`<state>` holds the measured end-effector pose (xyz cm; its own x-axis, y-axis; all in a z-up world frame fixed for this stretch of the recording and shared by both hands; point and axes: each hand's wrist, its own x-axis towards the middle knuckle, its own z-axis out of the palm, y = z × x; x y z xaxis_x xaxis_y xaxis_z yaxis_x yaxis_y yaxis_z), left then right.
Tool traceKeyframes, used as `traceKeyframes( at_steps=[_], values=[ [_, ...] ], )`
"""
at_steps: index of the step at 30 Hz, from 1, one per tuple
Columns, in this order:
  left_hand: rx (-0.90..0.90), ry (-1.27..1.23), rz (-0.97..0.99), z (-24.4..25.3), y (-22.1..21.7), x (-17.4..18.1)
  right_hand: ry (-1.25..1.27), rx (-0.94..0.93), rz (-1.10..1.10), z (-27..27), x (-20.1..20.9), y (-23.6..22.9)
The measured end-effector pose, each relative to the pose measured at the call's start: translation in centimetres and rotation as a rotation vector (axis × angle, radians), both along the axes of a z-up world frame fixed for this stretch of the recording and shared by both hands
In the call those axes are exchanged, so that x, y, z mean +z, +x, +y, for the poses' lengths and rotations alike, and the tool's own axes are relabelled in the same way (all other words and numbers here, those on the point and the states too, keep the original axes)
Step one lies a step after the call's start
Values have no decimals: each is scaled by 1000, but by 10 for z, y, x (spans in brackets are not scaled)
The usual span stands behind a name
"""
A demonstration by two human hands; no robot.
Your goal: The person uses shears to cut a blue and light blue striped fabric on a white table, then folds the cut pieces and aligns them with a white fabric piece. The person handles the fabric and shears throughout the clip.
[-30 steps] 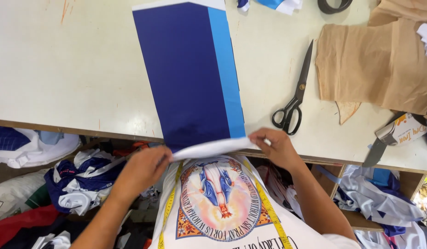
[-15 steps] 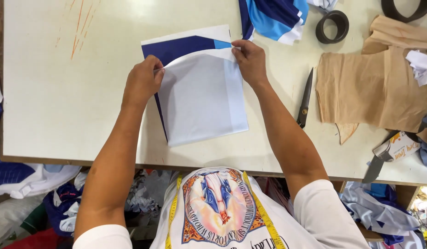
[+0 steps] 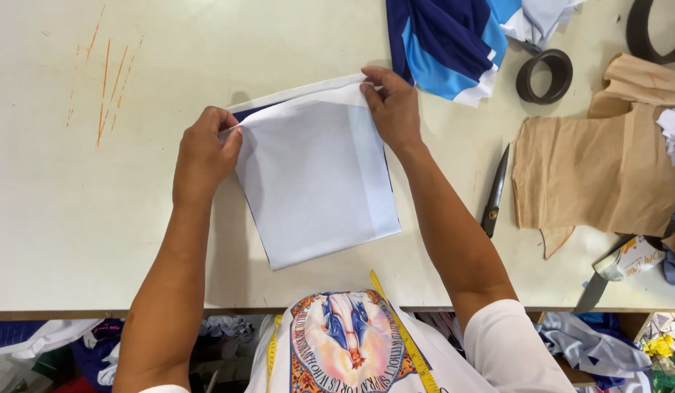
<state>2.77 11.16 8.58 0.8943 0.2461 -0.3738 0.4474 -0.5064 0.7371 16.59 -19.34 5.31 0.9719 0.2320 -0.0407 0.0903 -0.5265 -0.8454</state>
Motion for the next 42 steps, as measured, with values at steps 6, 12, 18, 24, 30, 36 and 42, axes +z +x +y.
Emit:
traceKeyframes(
  at_steps=[6, 12, 18, 24, 30, 36, 42],
  values=[
    [38, 63, 28, 5, 10, -34, -48, -5, -30, 4, -22, 12],
    [70, 100, -2, 4, 14, -34, -53, 24, -94, 2, -23, 14],
    [-3, 203, -76, 3, 12, -53, -16, 27, -112, -7, -8, 0],
    [24, 159, -137, -16, 4, -5, -228, 298, -670, -14, -38, -106],
    [-133, 361, -387, -24, -30, -26, -359, 455, -485, -30, -53, -208],
    [-241, 404, -523, -25, -44, -45, -426, 470, -414, -43, -55, -226],
    [-170, 445, -465, -17, -42, -71, -438, 462, -413, -44, -58, -226]
  ],
)
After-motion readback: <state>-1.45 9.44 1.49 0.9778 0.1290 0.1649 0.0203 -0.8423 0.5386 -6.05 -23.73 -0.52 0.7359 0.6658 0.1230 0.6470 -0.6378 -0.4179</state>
